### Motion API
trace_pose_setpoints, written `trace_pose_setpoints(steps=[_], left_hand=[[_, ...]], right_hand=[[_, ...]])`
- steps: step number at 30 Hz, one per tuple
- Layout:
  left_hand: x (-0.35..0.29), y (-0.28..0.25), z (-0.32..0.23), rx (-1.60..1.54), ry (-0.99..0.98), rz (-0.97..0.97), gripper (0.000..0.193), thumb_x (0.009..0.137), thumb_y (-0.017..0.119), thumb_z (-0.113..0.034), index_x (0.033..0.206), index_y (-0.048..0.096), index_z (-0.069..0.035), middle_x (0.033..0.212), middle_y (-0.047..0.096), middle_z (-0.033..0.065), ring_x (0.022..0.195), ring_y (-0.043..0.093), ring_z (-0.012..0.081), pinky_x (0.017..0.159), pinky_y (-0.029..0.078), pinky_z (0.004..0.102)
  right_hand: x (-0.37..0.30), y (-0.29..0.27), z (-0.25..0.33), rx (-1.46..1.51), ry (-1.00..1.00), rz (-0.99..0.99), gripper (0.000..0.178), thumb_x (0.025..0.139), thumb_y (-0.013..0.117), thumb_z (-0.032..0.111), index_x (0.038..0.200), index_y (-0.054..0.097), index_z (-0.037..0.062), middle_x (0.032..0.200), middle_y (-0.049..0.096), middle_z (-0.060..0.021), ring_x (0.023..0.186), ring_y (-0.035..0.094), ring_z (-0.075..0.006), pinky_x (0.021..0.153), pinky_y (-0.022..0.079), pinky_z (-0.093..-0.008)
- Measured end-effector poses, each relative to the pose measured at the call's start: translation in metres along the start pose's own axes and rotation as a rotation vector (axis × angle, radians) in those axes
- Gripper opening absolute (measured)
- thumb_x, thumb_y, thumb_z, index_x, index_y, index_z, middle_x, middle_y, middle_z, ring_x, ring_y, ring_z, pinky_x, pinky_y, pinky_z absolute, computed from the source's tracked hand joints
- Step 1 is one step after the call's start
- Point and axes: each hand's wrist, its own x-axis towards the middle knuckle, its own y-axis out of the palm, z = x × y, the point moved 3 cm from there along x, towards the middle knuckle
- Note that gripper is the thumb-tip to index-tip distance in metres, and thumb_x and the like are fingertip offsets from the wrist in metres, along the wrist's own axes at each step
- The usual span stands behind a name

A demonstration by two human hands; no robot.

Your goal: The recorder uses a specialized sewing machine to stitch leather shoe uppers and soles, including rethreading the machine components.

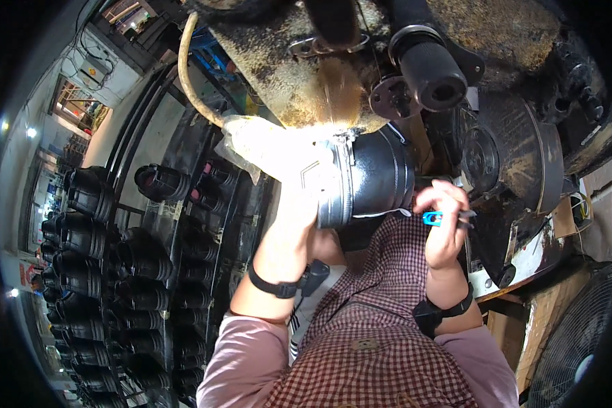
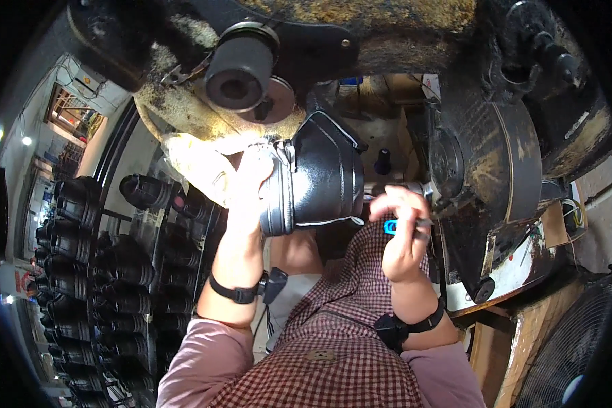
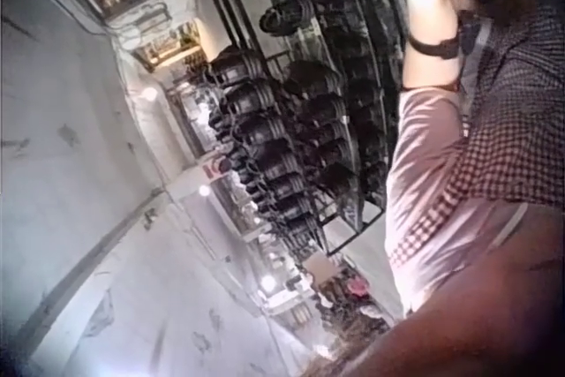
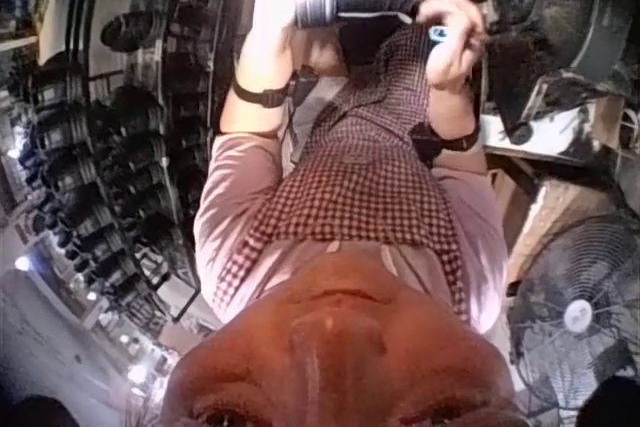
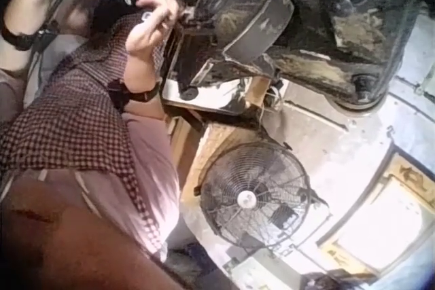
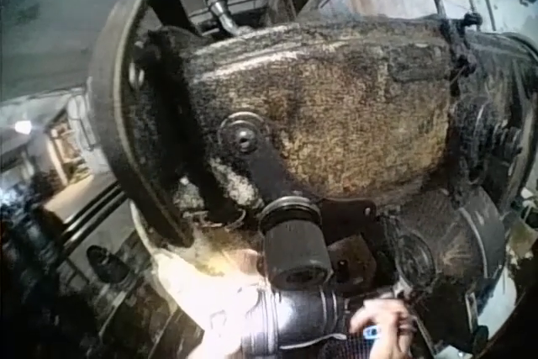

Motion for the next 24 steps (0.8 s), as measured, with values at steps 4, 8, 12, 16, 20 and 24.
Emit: trace_pose_setpoints(steps=[4,8,12,16,20,24], left_hand=[[0.008,0.004,0.0,-0.166,-0.103,0.143,0.048,0.091,0.058,-0.033,0.127,0.047,-0.003,0.114,0.057,0.0071,0.102,0.056,0.0147,0.085,0.049,0.0286],[-0.005,0.003,-0.004,0.128,0.102,0.072,0.054,0.087,0.061,-0.023,0.131,0.042,0.001,0.123,0.053,0.0116,0.108,0.055,0.0201,0.09,0.048,0.0313],[-0.043,-0.033,-0.01,-0.266,0.229,-0.031,0.062,0.081,0.048,-0.01,0.14,0.032,0.002,0.13,0.047,0.0206,0.11,0.056,0.0284,0.093,0.048,0.0359],[-0.082,-0.074,-0.009,0.315,0.357,-0.437,0.074,0.075,0.052,-0.018,0.142,0.03,0.003,0.138,0.039,0.0221,0.123,0.044,0.0311,0.103,0.036,0.039],[-0.1,-0.073,-0.012,0.879,0.634,-0.406,0.076,0.069,0.055,-0.018,0.138,0.036,0.006,0.144,0.031,0.0285,0.133,0.032,0.0386,0.11,0.023,0.0434],[-0.1,-0.081,-0.027,0.715,0.653,-0.387,0.077,0.071,0.056,-0.02,0.14,0.034,0.005,0.144,0.032,0.0269,0.134,0.033,0.0356,0.109,0.027,0.0426]], right_hand=[[-0.004,0.003,0.015,-0.254,-0.034,-0.138,0.048,0.093,0.047,0.05,0.091,0.041,0.0029,0.075,0.042,0.0001,0.058,0.036,-0.0055,0.052,0.033,-0.0196],[-0.006,0.023,0.036,0.047,0.173,-0.124,0.042,0.095,0.048,0.043,0.104,0.041,0.0018,0.08,0.043,-0.0015,0.063,0.035,-0.0044,0.056,0.03,-0.0186],[-0.009,0.037,0.062,-0.07,0.399,0.105,0.016,0.095,0.05,0.015,0.101,0.05,0.0004,0.085,0.048,-0.0012,0.065,0.041,-0.0028,0.058,0.035,-0.0175],[-0.008,0.064,0.052,-0.304,0.413,0.254,0.007,0.083,0.063,0.005,0.086,0.058,0.0018,0.081,0.054,-0.0057,0.067,0.053,-0.0121,0.06,0.046,-0.0232],[-0.016,0.125,0.03,-0.386,0.111,0.328,0.016,0.073,0.072,0.005,0.079,0.058,-0.0001,0.074,0.055,-0.0109,0.064,0.056,-0.0228,0.059,0.048,-0.0309],[-0.012,0.141,0.029,-0.291,0.12,0.311,0.018,0.069,0.075,0.006,0.074,0.06,0.0012,0.068,0.057,-0.0097,0.058,0.057,-0.0243,0.056,0.047,-0.0309]])
